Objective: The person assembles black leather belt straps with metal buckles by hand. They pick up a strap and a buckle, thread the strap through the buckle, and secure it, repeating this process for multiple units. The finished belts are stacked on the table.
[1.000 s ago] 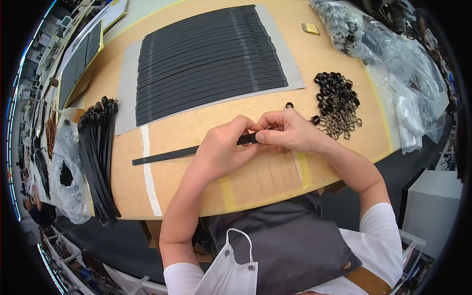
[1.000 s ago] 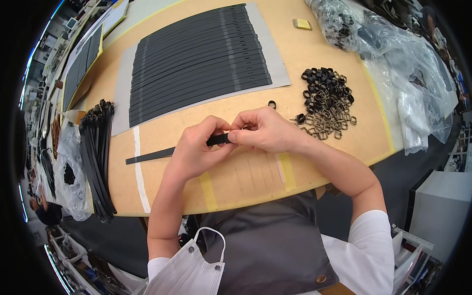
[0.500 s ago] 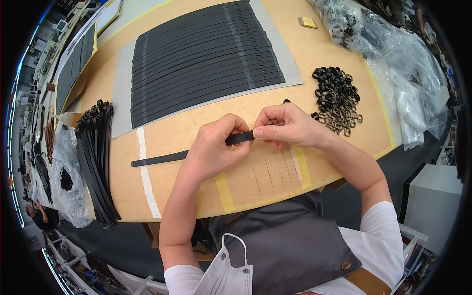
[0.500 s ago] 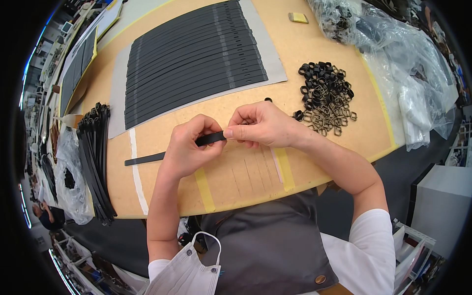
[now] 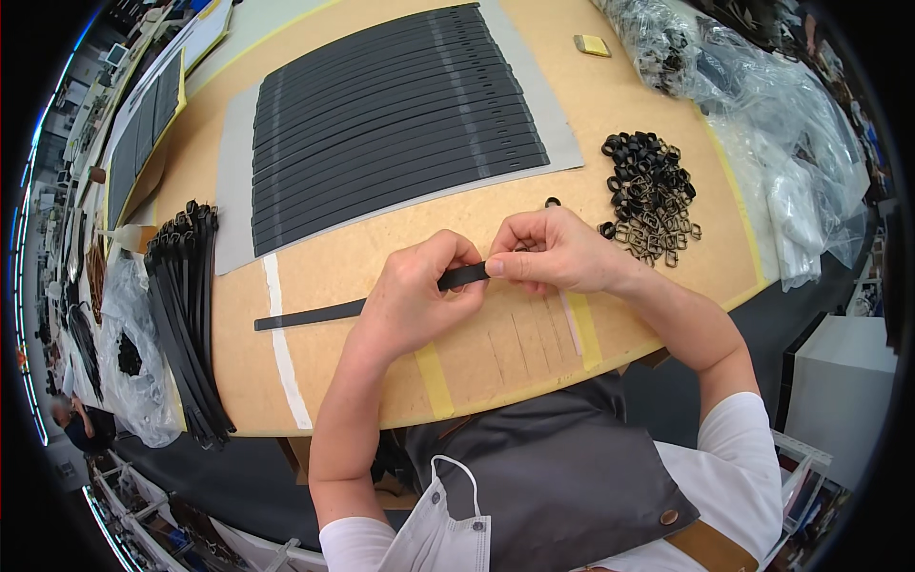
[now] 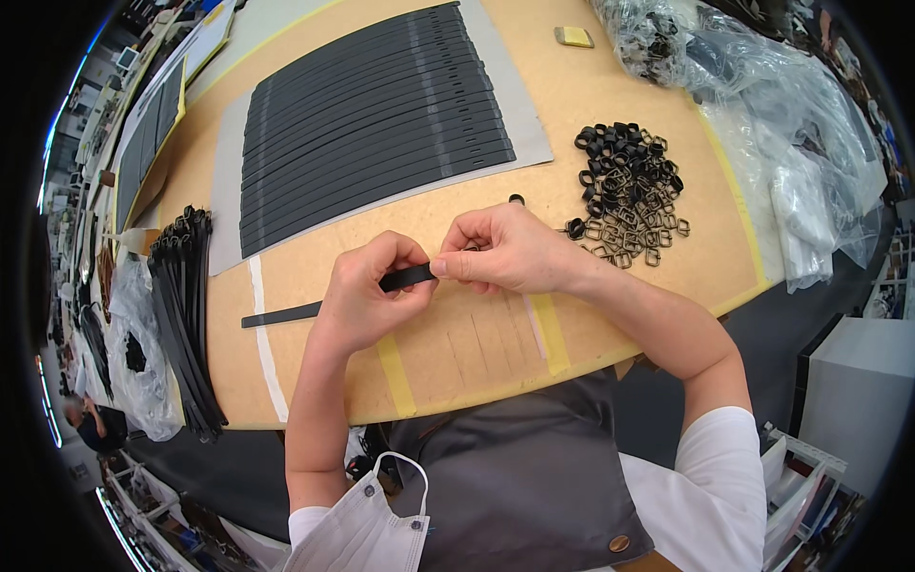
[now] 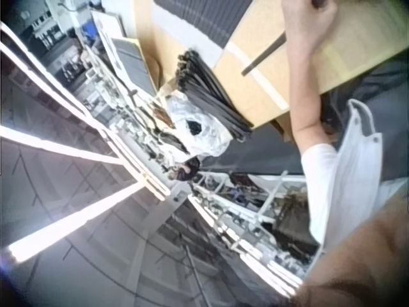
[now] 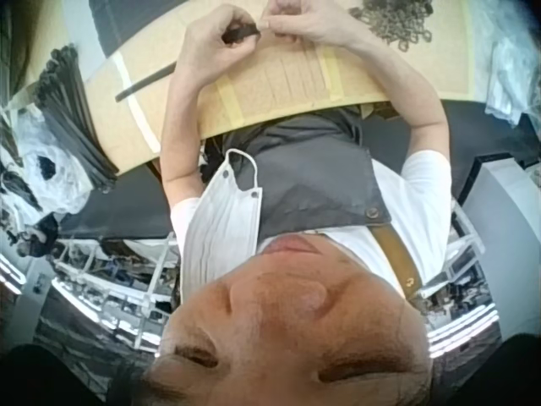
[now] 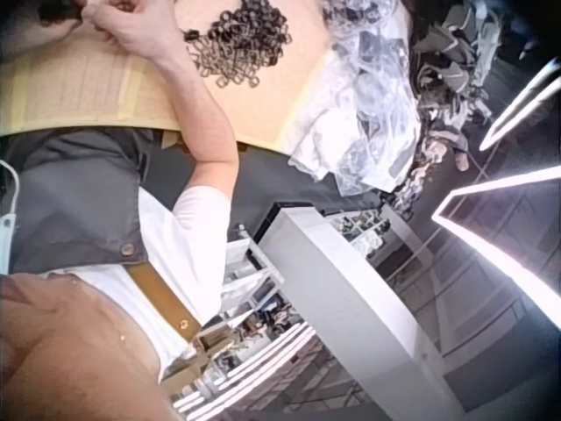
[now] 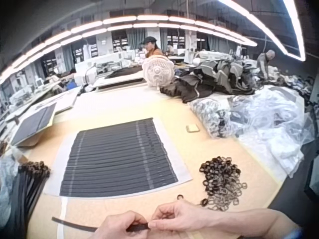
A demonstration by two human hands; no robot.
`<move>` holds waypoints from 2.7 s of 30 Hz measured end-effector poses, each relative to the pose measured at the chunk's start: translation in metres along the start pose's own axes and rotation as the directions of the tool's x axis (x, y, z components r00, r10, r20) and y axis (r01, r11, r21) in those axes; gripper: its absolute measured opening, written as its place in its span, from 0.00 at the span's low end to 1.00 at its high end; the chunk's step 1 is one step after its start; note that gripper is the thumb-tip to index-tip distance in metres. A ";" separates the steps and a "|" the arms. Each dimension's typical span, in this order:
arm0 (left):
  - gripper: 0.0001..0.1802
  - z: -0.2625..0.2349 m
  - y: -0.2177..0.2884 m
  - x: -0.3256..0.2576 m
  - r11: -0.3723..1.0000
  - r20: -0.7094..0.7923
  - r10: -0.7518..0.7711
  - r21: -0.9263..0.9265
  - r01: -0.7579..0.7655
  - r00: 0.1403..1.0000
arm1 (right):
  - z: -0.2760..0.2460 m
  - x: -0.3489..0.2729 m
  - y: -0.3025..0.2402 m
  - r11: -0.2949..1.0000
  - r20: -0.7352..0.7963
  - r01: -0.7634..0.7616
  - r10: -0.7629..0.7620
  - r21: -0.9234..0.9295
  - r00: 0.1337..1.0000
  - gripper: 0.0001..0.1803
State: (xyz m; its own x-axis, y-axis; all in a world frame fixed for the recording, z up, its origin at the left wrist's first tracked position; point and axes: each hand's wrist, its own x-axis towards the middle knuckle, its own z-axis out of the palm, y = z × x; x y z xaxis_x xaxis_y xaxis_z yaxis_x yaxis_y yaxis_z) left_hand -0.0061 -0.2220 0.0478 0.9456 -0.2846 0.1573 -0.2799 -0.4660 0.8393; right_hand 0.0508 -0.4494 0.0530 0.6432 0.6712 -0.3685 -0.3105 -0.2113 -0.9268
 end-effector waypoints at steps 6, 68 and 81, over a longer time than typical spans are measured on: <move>0.10 0.001 0.000 -0.001 1.000 -0.003 0.009 0.002 -0.009 1.000 | 0.002 0.002 0.005 1.000 -0.017 0.007 -0.007 -0.002 1.000 0.16; 0.15 0.003 -0.026 0.045 0.912 0.029 0.213 0.351 -0.210 0.977 | -0.053 0.013 -0.004 0.743 -0.251 0.082 -0.326 -0.665 0.912 0.12; 0.18 -0.010 -0.010 0.044 0.986 0.045 -0.036 0.164 0.029 0.998 | -0.066 -0.017 -0.013 0.642 -0.136 0.052 -0.241 -0.765 0.961 0.14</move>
State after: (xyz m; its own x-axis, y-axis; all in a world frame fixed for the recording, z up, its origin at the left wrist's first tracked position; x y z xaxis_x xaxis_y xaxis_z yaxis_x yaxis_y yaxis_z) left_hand 0.0399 -0.2213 0.0515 0.9467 -0.3051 0.1029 -0.2762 -0.6054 0.7465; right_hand 0.0906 -0.5050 0.0667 0.7882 0.5991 -0.1409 0.3699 -0.6441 -0.6695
